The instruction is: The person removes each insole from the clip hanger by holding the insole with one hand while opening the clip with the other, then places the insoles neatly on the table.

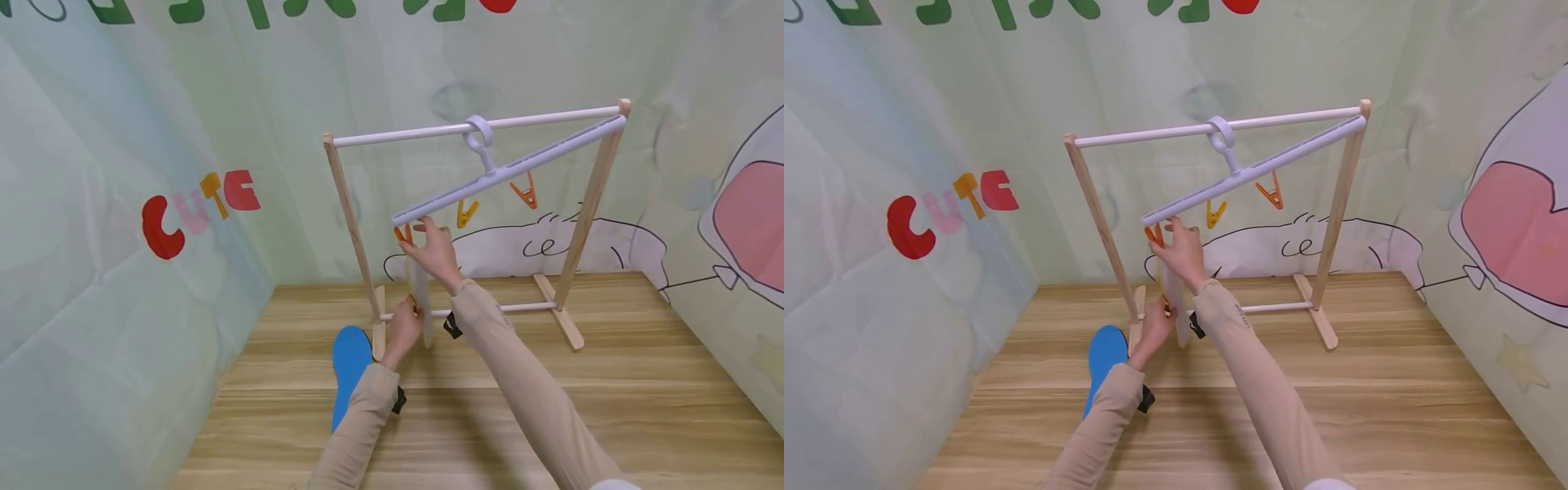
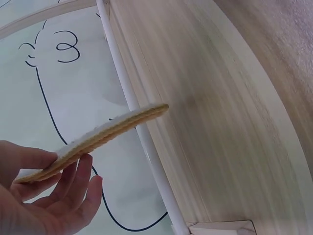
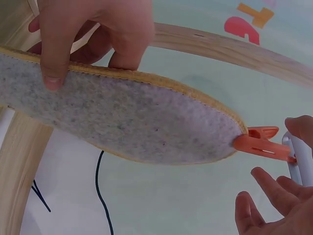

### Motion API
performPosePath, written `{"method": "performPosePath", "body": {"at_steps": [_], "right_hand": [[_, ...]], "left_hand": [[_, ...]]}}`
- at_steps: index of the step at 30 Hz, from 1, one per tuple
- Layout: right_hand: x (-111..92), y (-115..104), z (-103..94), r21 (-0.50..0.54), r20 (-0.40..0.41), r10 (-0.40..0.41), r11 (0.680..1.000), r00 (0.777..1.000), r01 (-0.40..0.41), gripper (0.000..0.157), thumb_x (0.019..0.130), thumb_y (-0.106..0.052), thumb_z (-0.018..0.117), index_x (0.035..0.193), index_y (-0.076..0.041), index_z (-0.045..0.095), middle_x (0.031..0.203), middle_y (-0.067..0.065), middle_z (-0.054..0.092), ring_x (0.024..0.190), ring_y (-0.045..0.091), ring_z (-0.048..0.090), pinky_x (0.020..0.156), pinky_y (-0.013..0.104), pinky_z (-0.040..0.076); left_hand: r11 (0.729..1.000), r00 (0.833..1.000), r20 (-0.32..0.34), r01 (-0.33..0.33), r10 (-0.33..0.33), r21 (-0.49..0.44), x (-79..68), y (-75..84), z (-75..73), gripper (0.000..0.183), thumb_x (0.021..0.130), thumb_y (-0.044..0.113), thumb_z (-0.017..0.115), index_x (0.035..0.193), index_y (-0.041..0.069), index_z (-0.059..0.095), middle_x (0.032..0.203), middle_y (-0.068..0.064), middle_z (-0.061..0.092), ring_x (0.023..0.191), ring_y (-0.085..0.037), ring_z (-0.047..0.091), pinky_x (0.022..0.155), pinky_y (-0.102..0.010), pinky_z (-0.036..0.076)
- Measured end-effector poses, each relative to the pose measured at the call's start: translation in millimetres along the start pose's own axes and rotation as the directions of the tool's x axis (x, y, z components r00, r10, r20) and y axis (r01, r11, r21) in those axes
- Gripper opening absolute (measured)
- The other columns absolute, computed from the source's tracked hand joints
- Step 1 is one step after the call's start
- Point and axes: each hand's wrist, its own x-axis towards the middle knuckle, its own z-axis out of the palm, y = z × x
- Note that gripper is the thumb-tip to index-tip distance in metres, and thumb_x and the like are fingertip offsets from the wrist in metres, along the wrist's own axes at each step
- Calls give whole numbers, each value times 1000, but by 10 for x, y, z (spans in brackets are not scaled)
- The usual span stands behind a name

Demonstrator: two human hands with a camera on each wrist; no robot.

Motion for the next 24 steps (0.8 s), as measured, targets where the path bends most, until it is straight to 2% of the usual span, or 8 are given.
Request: {"method": "performPosePath", "body": {"at_steps": [6, 10, 13, 16, 19, 24], "right_hand": [[-14, -36, 74, -87, -29, -18, 996, 999, 16, 50, 78, -27, 66, 123, -11, 47, 111, 9, 64, 102, 36, 49, 81, 46, 45], [-19, -35, 123, -149, -58, -39, 988, 998, 30, 45, 79, -27, 65, 118, -10, 51, 106, 9, 66, 98, 34, 52, 78, 45, 46], [-22, -29, 143, -204, -75, -58, 978, 995, 42, 34, 78, -27, 66, 105, -9, 55, 98, 9, 67, 92, 33, 53, 74, 43, 47], [-17, -23, 156, -266, -90, -78, 963, 993, 51, 24, 78, -28, 65, 91, -10, 55, 87, 8, 67, 87, 31, 54, 69, 41, 47], [-8, -17, 171, -309, -103, -92, 949, 990, 56, 22, 79, -29, 65, 84, -11, 53, 74, 7, 63, 82, 31, 55, 64, 41, 48], [-6, -14, 200, -339, -123, -133, 937, 984, 84, 24, 79, -30, 65, 78, -10, 52, 66, 7, 59, 76, 31, 56, 58, 41, 48]], "left_hand": [[999, 997, 66, 46, -44, -27, -27, 85, -58, 6, 80, 1, 55, 77, -3, 52, 59, -10, 53, 47, -12, 37, 40, -21, 26], [999, 995, 90, 38, -37, -8, -59, 123, -73, 5, 80, 2, 55, 77, -2, 53, 57, -6, 48, 46, -10, 34, 39, -19, 24], [1000, 996, 85, 14, -13, -19, -87, 146, -65, 6, 80, 1, 56, 75, -2, 52, 55, -4, 45, 45, -8, 32, 39, -17, 22], [999, 998, 53, -26, 27, -28, -105, 160, -52, 7, 78, 0, 57, 73, -2, 52, 54, -6, 49, 44, -6, 31, 38, -15, 22], [998, 998, 44, -50, 51, -27, -115, 173, -51, 8, 77, -1, 57, 71, -1, 51, 54, -8, 52, 43, -5, 31, 38, -13, 22], [998, 997, 54, -58, 57, 24, -143, 225, -74, 11, 77, 1, 57, 69, 3, 49, 53, -5, 49, 44, -7, 32, 38, -15, 23]]}}
